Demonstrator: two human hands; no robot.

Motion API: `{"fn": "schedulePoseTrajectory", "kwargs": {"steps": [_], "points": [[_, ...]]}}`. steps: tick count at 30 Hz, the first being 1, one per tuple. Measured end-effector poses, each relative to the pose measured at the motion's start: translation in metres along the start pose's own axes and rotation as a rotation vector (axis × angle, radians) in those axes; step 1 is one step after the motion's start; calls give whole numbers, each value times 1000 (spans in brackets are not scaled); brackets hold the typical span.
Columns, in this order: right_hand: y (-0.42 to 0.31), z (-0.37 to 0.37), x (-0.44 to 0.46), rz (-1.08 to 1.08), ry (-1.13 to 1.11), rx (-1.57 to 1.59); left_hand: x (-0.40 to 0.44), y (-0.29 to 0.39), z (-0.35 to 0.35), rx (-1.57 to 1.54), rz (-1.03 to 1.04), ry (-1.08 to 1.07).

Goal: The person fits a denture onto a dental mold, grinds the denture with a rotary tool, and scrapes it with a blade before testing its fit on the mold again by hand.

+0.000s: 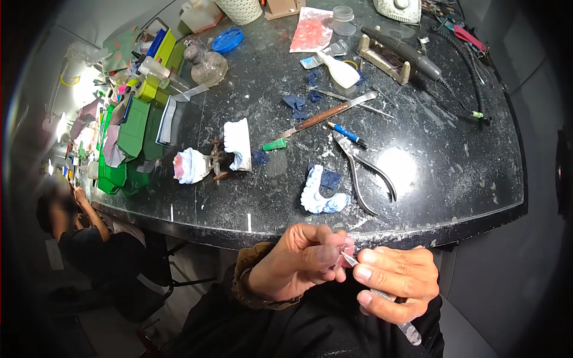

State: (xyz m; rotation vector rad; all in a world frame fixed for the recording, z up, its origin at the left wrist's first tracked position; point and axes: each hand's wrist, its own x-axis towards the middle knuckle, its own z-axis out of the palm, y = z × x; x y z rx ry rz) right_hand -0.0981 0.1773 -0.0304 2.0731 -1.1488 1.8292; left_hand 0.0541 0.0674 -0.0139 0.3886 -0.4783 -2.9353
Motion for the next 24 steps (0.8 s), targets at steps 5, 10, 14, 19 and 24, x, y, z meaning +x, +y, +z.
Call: {"fn": "schedulePoseTrajectory", "kwargs": {"steps": [5,10,14,19,24], "points": [[3,-27,1,89,-55,-193,-5,0,-1,69,35,-3],[4,-48,0,279,-110,-330,1,5,-4,81,17,26],[17,-41,13,486,83,-835,3,2,-9,119,84,-23],[20,-54,12,777,-210,-1046,4,1,-9,161,157,-51],[-1,-48,28,699,-129,-557,6,1,-10,272,200,-59]]}}
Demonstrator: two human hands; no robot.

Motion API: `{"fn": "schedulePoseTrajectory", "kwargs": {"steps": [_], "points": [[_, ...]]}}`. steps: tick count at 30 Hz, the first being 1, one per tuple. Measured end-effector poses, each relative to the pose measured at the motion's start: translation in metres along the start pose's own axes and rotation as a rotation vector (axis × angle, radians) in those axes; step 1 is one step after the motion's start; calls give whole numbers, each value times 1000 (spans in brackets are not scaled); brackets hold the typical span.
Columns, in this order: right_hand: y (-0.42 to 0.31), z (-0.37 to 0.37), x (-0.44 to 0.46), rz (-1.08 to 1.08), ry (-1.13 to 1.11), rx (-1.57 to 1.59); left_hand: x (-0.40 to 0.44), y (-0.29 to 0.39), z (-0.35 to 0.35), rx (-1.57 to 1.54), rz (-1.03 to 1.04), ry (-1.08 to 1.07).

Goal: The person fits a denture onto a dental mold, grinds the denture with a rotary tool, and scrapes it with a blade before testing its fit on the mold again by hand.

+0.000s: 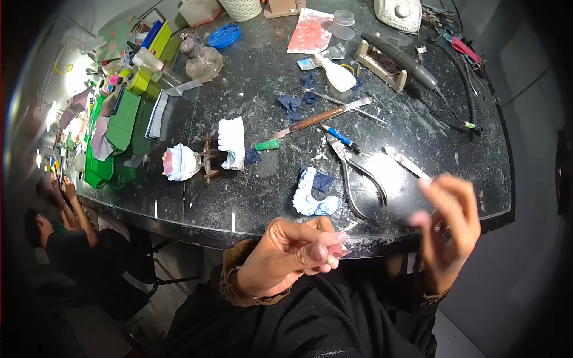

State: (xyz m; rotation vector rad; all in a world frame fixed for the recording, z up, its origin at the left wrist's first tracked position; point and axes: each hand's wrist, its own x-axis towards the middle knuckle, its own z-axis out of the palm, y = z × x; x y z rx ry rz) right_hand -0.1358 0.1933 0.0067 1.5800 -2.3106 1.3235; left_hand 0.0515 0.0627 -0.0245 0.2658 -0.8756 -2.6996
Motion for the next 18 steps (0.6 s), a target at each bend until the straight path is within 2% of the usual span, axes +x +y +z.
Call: {"fn": "schedulePoseTrajectory", "kwargs": {"steps": [2,5,7,8,11,13,15,16,18], "points": [[-11,4,2,-239,-171,244,2,0,1,88,24,3],[-18,20,0,-395,-270,266,5,0,4,224,74,9],[-15,25,0,-386,-294,325,3,1,5,254,99,5],[-13,26,0,-381,-306,356,-1,4,10,256,47,84],[-11,30,-6,-253,-216,434,-15,10,7,729,180,161],[-10,26,-4,-192,-51,400,-16,15,7,1125,290,314],[-5,32,-15,43,64,583,-14,21,6,1524,403,466],[1,33,-18,15,57,514,-9,18,7,1576,336,557],[2,43,-21,43,87,497,0,11,3,1663,303,589]]}}
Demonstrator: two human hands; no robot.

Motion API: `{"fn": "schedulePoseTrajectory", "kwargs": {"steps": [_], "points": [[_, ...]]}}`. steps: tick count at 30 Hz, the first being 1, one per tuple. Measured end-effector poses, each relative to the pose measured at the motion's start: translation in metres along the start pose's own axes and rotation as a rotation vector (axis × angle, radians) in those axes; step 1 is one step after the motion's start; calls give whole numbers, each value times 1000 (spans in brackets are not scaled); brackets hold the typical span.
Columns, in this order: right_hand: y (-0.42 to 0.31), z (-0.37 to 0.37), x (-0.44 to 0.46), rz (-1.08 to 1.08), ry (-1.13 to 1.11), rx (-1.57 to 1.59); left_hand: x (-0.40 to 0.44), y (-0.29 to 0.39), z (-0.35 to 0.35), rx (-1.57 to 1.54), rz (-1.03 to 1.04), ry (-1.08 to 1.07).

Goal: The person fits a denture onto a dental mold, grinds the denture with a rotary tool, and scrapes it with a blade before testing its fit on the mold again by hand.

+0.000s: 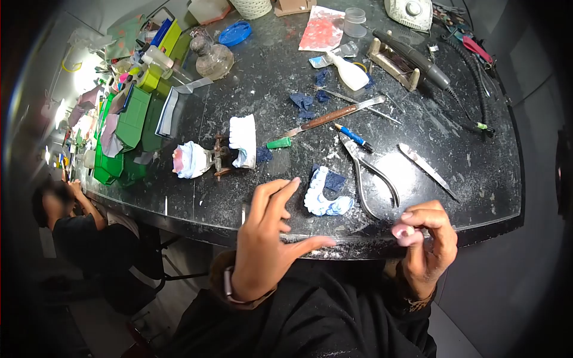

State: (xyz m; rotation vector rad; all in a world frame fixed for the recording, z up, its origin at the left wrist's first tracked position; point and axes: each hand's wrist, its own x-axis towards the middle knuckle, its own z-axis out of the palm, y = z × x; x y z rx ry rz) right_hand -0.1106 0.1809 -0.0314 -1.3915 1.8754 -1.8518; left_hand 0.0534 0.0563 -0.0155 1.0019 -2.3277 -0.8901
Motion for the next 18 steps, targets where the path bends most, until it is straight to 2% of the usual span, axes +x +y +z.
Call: {"fn": "schedulePoseTrajectory", "kwargs": {"steps": [3,5,6,7,9,12,15,18], "points": [[1,13,-3,52,-40,-68,5,0,11,173,41,9],[8,21,-1,-62,-118,-104,7,-1,18,236,66,21],[6,25,-2,-32,-136,-130,8,0,21,236,53,34],[4,26,-4,40,-149,-131,11,-3,21,220,103,33],[0,26,-5,50,-194,-210,16,-11,20,191,204,32],[1,26,-7,-7,-182,-135,15,-15,21,68,198,16],[0,25,-9,-68,-122,67,9,-16,22,-220,173,73],[-1,21,-6,-159,-172,203,4,-14,16,-370,218,52]]}}
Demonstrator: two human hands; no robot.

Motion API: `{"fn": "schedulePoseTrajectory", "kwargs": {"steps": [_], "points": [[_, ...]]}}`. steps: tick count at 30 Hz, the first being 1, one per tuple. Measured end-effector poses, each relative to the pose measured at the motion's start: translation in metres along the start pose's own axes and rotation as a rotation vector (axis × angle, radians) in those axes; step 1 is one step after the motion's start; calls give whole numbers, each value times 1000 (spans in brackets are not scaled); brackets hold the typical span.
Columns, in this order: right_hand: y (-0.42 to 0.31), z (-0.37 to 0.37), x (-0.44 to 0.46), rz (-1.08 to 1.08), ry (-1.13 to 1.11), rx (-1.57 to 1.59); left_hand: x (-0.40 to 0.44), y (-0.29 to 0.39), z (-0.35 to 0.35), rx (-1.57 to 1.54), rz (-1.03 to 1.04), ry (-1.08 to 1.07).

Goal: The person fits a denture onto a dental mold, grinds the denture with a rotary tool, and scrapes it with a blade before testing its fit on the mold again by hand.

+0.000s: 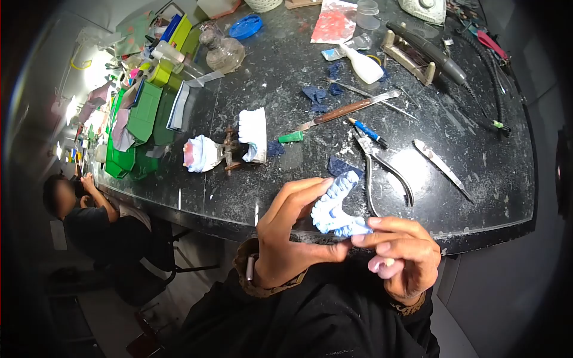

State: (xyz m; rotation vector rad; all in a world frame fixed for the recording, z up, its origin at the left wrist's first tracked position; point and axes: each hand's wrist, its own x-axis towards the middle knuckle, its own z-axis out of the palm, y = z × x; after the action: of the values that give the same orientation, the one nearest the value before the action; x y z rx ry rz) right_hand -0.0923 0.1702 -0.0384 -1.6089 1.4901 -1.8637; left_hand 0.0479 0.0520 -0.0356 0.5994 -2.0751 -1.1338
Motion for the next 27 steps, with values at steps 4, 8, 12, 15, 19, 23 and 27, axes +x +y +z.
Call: {"fn": "schedulePoseTrajectory", "kwargs": {"steps": [4,8,12,15,19,23,27], "points": [[-5,4,0,-3,42,276,0,-2,-2,-384,51,-79],[-5,14,-3,-12,83,586,-4,-10,0,-704,144,-145],[-3,24,-10,74,111,831,-5,-1,2,-869,107,-118],[-4,29,-11,79,58,816,-12,3,4,-954,-23,-66],[-2,32,-9,26,59,851,-17,-5,3,-1031,-186,-114],[-8,1,-3,-51,123,327,-6,3,-9,-1186,-563,-284],[-3,-2,10,-28,208,-151,-5,13,-10,-1142,-854,-411]]}}
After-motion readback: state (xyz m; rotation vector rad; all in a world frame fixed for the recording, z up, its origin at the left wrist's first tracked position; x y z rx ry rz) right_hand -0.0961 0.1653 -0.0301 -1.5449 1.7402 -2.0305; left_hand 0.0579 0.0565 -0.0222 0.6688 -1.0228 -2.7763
